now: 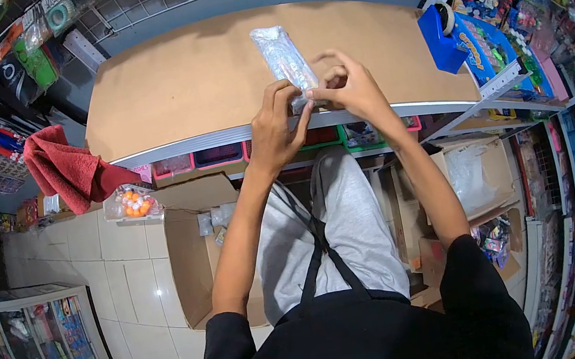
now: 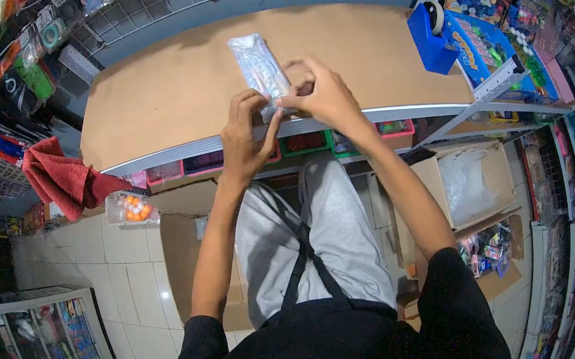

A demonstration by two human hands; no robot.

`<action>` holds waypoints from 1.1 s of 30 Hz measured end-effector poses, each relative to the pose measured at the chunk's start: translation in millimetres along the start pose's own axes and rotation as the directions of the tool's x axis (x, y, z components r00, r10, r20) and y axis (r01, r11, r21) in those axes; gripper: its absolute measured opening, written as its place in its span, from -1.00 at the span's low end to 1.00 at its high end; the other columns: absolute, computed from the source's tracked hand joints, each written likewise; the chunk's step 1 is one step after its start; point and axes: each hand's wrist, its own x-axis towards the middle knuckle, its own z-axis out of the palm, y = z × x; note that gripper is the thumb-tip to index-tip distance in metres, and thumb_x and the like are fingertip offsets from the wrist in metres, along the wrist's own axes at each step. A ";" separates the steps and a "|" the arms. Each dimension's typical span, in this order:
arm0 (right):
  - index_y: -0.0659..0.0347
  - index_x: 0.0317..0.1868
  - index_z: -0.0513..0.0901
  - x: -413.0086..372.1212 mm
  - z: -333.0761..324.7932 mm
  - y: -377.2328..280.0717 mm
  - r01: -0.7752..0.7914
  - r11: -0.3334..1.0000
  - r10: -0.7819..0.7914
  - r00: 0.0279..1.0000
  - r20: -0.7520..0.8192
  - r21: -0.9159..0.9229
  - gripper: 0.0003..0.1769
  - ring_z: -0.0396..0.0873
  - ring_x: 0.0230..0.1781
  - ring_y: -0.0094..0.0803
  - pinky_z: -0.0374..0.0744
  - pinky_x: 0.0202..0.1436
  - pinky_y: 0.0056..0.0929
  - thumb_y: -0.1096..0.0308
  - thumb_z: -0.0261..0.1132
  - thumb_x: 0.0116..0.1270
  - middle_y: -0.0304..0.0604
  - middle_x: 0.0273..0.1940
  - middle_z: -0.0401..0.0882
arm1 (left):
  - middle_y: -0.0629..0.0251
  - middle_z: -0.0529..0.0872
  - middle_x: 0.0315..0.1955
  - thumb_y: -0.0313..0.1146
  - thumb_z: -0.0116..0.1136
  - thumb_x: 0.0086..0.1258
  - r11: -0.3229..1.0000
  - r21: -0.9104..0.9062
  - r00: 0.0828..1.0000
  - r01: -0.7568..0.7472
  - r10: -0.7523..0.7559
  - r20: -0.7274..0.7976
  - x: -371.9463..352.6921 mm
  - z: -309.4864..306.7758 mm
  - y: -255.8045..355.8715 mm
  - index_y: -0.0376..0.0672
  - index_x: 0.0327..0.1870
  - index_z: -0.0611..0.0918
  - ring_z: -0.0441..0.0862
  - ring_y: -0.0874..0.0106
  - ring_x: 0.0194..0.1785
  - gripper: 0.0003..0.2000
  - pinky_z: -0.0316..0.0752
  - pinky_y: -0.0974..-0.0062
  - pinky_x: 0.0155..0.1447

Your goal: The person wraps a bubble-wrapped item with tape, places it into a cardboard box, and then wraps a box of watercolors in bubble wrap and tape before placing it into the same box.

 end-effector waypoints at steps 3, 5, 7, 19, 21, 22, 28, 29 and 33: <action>0.32 0.17 0.53 22.4 -4.7 18.2 0.093 0.984 -0.111 0.987 -0.114 -0.151 -0.26 0.62 -0.21 -0.52 0.59 -0.19 -0.46 0.25 0.68 0.04 -0.19 -0.29 0.69 | 0.15 0.65 0.03 -0.43 0.44 0.34 0.999 0.049 0.999 -0.017 0.015 0.033 -0.1 -1.7 0.7 -0.21 0.04 0.59 0.77 0.26 -0.16 -0.68 0.69 0.35 -0.13; 0.31 0.15 0.54 31.5 -9.6 18.4 0.041 0.994 -0.041 0.999 0.003 -0.104 -0.27 0.60 -0.25 -0.51 0.58 -0.17 -0.51 0.24 0.71 0.04 -0.20 -0.26 0.64 | 0.16 0.65 0.01 -0.41 0.44 0.33 0.998 0.053 0.999 -0.029 0.028 0.023 -0.4 -1.1 -1.0 -0.20 0.02 0.61 0.77 0.26 -0.18 -0.70 0.69 0.35 -0.13; 0.31 0.13 0.54 34.2 -11.7 17.0 0.003 0.996 0.003 0.998 0.064 -0.091 -0.30 0.58 -0.27 -0.52 0.58 -0.17 -0.53 0.24 0.71 0.07 -0.21 -0.24 0.61 | 0.16 0.66 0.01 -0.40 0.46 0.32 0.998 0.051 0.999 -0.042 0.041 0.030 -0.9 0.1 -3.0 -0.19 0.03 0.63 0.77 0.24 -0.16 -0.69 0.70 0.34 -0.11; 0.30 0.11 0.54 3.5 -25.4 37.2 0.041 0.957 -0.069 0.994 0.089 0.286 -0.73 0.63 -0.16 -0.56 0.59 -0.02 -0.60 0.38 0.34 0.52 -0.26 -0.15 0.65 | 0.17 0.76 0.03 -0.42 0.50 0.22 0.945 0.089 0.945 -0.314 0.303 0.123 -6.5 -6.8 -15.1 -0.19 0.07 0.71 0.74 0.14 0.10 -0.62 0.67 0.21 0.17; 0.27 0.09 0.56 2.3 -27.1 36.0 0.034 0.974 -0.059 0.993 0.106 0.225 -0.75 0.64 -0.15 -0.58 0.60 -0.06 -0.62 0.37 0.35 0.52 -0.27 -0.12 0.64 | 0.16 0.75 0.02 -0.43 0.47 0.24 0.933 0.084 0.933 -0.350 0.339 0.123 -11.5 -8.8 -15.6 -0.20 0.08 0.70 0.72 0.14 0.12 -0.63 0.65 0.16 0.19; 0.27 0.09 0.57 0.3 -27.3 35.6 0.045 0.972 -0.067 0.994 0.090 0.229 -0.76 0.64 -0.14 -0.58 0.60 -0.07 -0.63 0.37 0.35 0.53 -0.27 -0.13 0.64 | 0.15 0.75 0.02 -0.44 0.45 0.25 0.915 0.098 0.916 -0.391 0.376 0.142 -15.2 -11.8 -15.3 -0.21 0.08 0.70 0.72 0.13 0.12 -0.64 0.65 0.15 0.19; 0.25 0.13 0.57 -0.5 -23.3 44.5 0.173 0.954 -0.157 0.984 -0.082 0.244 -0.63 0.59 -0.08 -0.60 0.56 -0.04 -0.59 0.23 0.41 0.49 -0.26 -0.07 0.62 | 0.09 0.73 -0.01 -0.54 0.43 0.14 0.897 0.060 0.897 -0.438 0.441 -0.033 -18.4 -50.5 16.0 -0.29 0.11 0.66 0.71 0.11 0.10 -0.56 0.60 0.07 0.30; 0.24 0.20 0.54 -1.5 -21.3 44.9 0.238 0.944 -0.222 0.971 -0.092 0.228 -0.55 0.58 -0.02 -0.57 0.55 0.00 -0.56 0.19 0.43 0.47 -0.24 -0.01 0.61 | 0.03 0.75 -0.07 -0.59 0.41 0.19 0.901 0.123 0.883 -0.417 0.433 -0.182 -13.7 -57.7 26.5 -0.33 0.09 0.65 0.74 0.08 0.04 -0.60 0.62 0.09 0.28; 0.21 0.46 0.35 -22.7 -12.0 16.6 0.303 0.930 -0.327 0.941 0.091 0.208 -0.22 0.54 0.19 -0.41 0.52 0.15 -0.44 0.06 0.48 0.41 -0.11 0.25 0.52 | 0.27 0.76 -0.11 -0.37 0.26 0.57 0.867 -0.456 0.733 0.201 -0.442 -0.518 4.4 -92.0 68.6 -0.31 0.11 0.63 0.71 0.50 -0.09 -0.77 0.65 0.45 0.02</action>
